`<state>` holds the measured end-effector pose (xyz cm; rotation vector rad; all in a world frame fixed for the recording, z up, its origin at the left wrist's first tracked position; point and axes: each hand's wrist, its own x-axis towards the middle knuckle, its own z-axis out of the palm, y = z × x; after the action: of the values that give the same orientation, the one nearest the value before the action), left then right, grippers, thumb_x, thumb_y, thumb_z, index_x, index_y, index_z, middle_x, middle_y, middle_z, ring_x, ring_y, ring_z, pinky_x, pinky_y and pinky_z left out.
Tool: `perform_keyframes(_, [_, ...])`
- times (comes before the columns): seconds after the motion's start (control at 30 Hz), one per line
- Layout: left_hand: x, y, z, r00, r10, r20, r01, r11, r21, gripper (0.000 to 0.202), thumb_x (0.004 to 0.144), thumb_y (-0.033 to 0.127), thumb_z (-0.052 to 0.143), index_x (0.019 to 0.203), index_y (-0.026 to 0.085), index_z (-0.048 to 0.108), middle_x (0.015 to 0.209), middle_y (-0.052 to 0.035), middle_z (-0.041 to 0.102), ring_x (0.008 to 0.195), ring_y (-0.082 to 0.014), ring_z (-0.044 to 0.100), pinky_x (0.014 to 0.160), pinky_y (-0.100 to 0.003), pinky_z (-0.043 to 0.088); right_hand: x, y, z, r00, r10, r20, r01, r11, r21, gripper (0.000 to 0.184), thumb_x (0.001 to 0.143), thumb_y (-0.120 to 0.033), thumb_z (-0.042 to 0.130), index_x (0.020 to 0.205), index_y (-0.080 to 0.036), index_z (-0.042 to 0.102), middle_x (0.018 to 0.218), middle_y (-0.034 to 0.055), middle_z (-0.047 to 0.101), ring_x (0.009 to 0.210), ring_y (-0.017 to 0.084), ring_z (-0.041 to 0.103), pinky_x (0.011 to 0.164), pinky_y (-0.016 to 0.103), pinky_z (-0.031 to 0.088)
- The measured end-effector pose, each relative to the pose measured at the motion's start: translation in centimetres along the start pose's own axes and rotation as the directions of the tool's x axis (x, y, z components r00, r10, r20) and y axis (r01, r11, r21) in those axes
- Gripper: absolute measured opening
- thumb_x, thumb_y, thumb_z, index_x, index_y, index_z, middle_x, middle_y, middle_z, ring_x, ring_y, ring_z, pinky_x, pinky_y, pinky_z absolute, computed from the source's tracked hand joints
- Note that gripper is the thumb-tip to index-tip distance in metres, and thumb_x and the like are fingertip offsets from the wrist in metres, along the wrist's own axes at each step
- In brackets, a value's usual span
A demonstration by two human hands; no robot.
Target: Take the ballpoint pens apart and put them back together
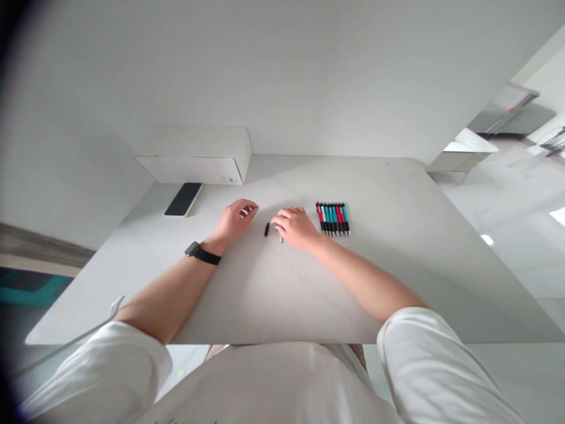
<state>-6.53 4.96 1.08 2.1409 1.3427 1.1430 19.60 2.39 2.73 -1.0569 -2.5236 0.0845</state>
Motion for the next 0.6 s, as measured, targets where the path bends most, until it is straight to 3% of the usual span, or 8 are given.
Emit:
perform_keyframes(0.13, [-0.1, 0.5, -0.2, 0.999, -0.049, -0.023, 0.048, 0.998, -0.035, 0.017, 0.097, 0.031, 0.061, 0.105, 0.021, 0.073, 0.1, -0.0046, 0.075, 0.085, -0.0161, 0.068, 0.074, -0.028, 0.053, 1.5, -1.2, 1.0, 0.993, -0.064, 0.096, 0.074, 0.992, -0.104, 0.029, 0.098, -0.012, 0.061, 0.116, -0.027, 0.077, 0.116, 0.008, 0.072, 0.108, 0.026, 0.06, 0.092, 0.041, 0.033])
perform_keyframes(0.27, [-0.1, 0.8, -0.3, 0.996, -0.083, -0.033, 0.081, 0.996, -0.047, 0.02, 0.099, 0.037, 0.06, 0.102, 0.021, 0.072, 0.096, -0.0041, 0.075, 0.085, -0.016, 0.068, 0.074, -0.027, 0.051, 2.3, -1.7, 1.6, 0.989, -0.1, 0.109, 0.115, 0.982, -0.148, 0.02, 0.1, -0.016, 0.06, 0.105, -0.026, 0.077, 0.113, 0.0091, 0.071, 0.109, 0.028, 0.058, 0.092, 0.043, 0.033])
perform_keyframes(0.4, [-0.1, 0.9, -0.4, 0.992, -0.123, -0.014, 0.122, 0.991, -0.053, 0.028, 0.103, 0.043, 0.055, 0.096, 0.02, 0.07, 0.087, -0.0024, 0.074, 0.079, -0.0149, 0.065, 0.071, -0.026, 0.047, 1.8, -1.0, 1.2, 0.995, -0.1, 0.02, 0.101, 0.992, -0.077, 0.01, 0.1, -0.022, 0.064, 0.103, -0.024, 0.073, 0.115, 0.0082, 0.072, 0.11, 0.027, 0.06, 0.094, 0.042, 0.036])
perform_keyframes(0.6, [-0.3, 1.7, 0.3, 0.986, -0.15, 0.071, 0.159, 0.976, -0.15, 0.038, 0.107, 0.049, 0.048, 0.09, 0.019, 0.066, 0.078, -0.0015, 0.069, 0.069, -0.0126, 0.06, 0.067, -0.026, 0.044, 0.3, 1.7, -0.3, 0.973, 0.084, -0.214, -0.053, 0.988, 0.145, 0.013, 0.102, -0.025, 0.06, 0.113, -0.025, 0.065, 0.103, 0.0066, 0.073, 0.098, 0.026, 0.065, 0.093, 0.041, 0.045])
